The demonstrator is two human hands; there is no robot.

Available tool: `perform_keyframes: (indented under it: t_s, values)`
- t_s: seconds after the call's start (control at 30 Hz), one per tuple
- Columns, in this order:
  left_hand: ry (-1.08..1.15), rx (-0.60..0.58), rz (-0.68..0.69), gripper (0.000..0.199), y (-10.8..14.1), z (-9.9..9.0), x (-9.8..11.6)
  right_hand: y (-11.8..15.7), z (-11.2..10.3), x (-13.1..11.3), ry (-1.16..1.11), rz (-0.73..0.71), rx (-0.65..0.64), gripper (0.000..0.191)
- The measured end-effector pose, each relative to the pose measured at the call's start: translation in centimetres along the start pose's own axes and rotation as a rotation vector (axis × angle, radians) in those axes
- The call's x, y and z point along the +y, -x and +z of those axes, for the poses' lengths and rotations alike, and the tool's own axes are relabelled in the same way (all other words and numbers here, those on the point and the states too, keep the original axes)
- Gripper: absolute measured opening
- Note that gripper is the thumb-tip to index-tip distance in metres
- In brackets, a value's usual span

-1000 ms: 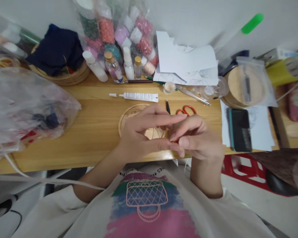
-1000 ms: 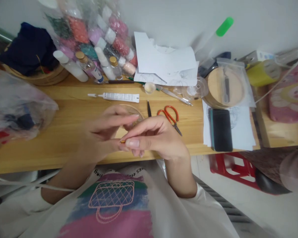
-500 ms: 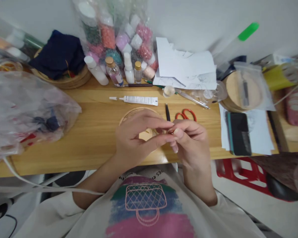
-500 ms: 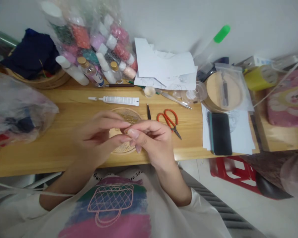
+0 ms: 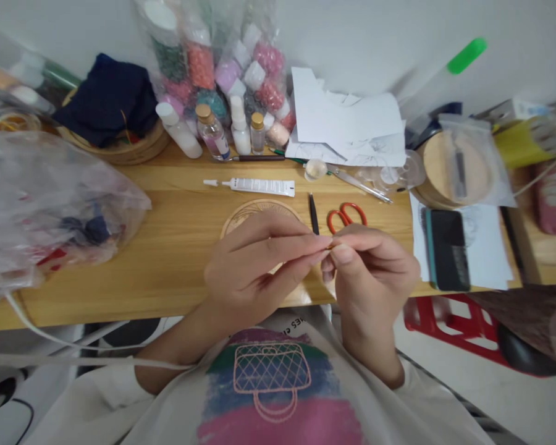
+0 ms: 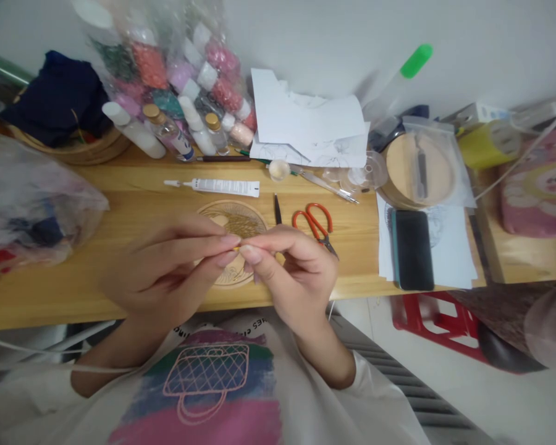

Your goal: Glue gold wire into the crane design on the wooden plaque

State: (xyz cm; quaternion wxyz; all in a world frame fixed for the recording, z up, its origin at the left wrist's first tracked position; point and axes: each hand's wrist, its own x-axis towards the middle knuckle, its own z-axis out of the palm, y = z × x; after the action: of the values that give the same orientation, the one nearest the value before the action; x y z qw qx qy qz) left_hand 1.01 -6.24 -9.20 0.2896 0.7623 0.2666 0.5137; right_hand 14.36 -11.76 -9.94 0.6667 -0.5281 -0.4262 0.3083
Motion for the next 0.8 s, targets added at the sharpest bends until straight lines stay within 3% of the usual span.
perform_keyframes:
  t_s: [0.2,0.43,0.6,0.8]
  values:
    - [-0.088,-0.05,0.023,0.019,0.1,-0.3,0.2,0.0,-0.2,-0.5,0.072,-0.043,-0.023,0.003]
    - [-0.073,-0.004,0.123,0.011,-0.3,0.1,-0.4,-0.3,-1.1,-0.8,0.209,-0.114,-0.11,0.008]
    - [0.038,0.007,-0.014,0.012,-0.4,0.3,-0.2,-0.5,-1.3,-0.7,0.221,-0.193,-0.136,0.026]
    - [0.175,0.008,-0.138,0.013,-0.2,0.6,0.0,-0.5,-1.3,-0.7,0.244,-0.186,-0.137,0.023]
